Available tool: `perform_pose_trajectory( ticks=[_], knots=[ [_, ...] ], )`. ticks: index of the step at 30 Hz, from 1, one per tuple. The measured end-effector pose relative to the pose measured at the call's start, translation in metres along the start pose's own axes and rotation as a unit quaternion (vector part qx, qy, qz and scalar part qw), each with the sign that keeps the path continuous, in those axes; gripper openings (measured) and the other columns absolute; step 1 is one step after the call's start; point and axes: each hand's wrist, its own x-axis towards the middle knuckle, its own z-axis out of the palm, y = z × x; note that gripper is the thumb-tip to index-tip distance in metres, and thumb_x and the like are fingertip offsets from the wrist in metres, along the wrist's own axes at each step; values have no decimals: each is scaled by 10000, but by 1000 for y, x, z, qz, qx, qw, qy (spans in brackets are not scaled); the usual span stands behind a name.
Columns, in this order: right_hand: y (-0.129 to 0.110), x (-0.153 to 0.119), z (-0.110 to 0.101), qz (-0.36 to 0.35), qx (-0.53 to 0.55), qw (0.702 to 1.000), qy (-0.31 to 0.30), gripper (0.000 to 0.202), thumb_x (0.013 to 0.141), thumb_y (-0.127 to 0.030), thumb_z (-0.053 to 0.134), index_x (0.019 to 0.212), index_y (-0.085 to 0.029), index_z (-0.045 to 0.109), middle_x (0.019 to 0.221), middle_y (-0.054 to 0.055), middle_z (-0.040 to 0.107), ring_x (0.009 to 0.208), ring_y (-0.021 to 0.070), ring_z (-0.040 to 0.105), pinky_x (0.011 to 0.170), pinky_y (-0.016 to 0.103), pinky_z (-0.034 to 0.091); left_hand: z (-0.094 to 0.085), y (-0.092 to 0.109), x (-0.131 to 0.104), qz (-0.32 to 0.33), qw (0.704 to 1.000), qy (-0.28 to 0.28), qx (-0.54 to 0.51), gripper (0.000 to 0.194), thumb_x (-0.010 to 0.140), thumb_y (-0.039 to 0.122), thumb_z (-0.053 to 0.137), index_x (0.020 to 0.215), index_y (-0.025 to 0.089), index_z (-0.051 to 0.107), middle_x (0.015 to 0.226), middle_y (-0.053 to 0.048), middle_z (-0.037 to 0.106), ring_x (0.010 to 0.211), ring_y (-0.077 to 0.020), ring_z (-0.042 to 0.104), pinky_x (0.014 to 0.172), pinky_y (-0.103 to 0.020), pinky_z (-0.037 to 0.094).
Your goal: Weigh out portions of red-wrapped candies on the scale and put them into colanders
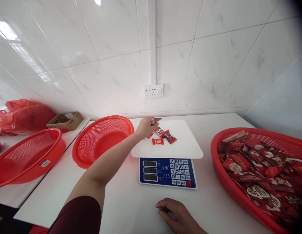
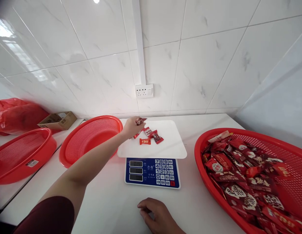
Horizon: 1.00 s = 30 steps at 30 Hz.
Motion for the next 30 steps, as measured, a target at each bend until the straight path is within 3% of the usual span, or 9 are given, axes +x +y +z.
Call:
perform_pose_trajectory(
  ticks=[7, 10, 13, 15, 17, 20, 23, 25, 30],
  knots=[
    [4, 0, 1, -13, -8, 1000, -1, 244, 856, -291, 464, 932, -158, 655, 898, 91, 688, 824, 192, 644, 757, 280, 510, -78, -59, -23, -109, 992, 48, 27, 195, 851, 350, 387, 848, 191, 499, 668, -11, 596, 502, -132, 571, 435, -222, 415],
    [5, 1, 2, -15, -8, 1000, -1, 230, 865, -300, 464, 925, -179, 650, 898, 77, 685, 827, 188, 641, 763, 280, 507, -100, -87, -38, -140, 988, 22, 67, 238, 853, 379, 387, 872, 186, 523, 703, -40, 627, 509, -154, 585, 454, -249, 433],
    [7, 1, 3, -13, -9, 1000, 1, 227, 874, -309, 459, 925, -192, 646, 899, 68, 683, 823, 189, 638, 740, 277, 506, -109, -105, -50, -147, 983, -31, 107, 364, 794, 498, 492, 957, 183, 576, 875, -99, 670, 711, -242, 647, 576, -318, 483],
    [8, 1, 4, -13, -11, 1000, 1, 226, 876, -314, 458, 926, -196, 644, 897, 66, 683, 820, 190, 636, 731, 278, 504, -107, -106, -56, -137, 980, -67, 125, 506, 753, 561, 533, 1095, 190, 570, 1106, -145, 630, 933, -317, 622, 705, -388, 492],
    [7, 1, 4, -12, -11, 1000, 1, 229, 877, -320, 456, 923, -198, 644, 894, 64, 682, 820, 189, 634, 739, 280, 503, -100, -98, -60, -112, 980, -92, 133, 584, 779, 571, 497, 1233, 204, 504, 1313, -153, 508, 1160, -346, 500, 868, -447, 440],
    [5, 1, 3, 1, -5, 1000, 0, 238, 879, -335, 454, 930, -201, 644, 908, 62, 682, 835, 189, 635, 746, 276, 503, -85, -72, -62, -39, 981, -138, 128, 559, 825, 523, 458, 1317, 257, 435, 1426, -76, 403, 1324, -284, 317, 1040, -428, 300],
    [2, 1, 2, 11, 1, 1000, -1, 235, 875, -337, 460, 930, -202, 645, 923, 60, 682, 850, 190, 636, 752, 269, 501, -66, -47, -61, 33, 969, -215, 119, 548, 757, 468, 583, 1270, 297, 497, 1339, -31, 510, 1305, -270, 348, 1073, -400, 255],
    [2, 1, 1, 12, 3, 1000, -1, 230, 873, -329, 461, 929, -201, 644, 928, 59, 683, 855, 189, 636, 759, 268, 499, -54, -38, -59, 53, 960, -248, 121, 500, 746, 393, 604, 1231, 288, 541, 1237, -41, 587, 1227, -280, 442, 1037, -397, 303],
    [4, 0, 2, 13, 0, 1000, -2, 229, 867, -308, 461, 933, -193, 648, 927, 61, 684, 848, 187, 636, 754, 269, 495, -30, -26, -45, 59, 960, -247, 115, 402, 873, 322, 402, 1255, 250, 504, 1192, -64, 597, 991, -221, 595, 827, -313, 460]
  ],
)
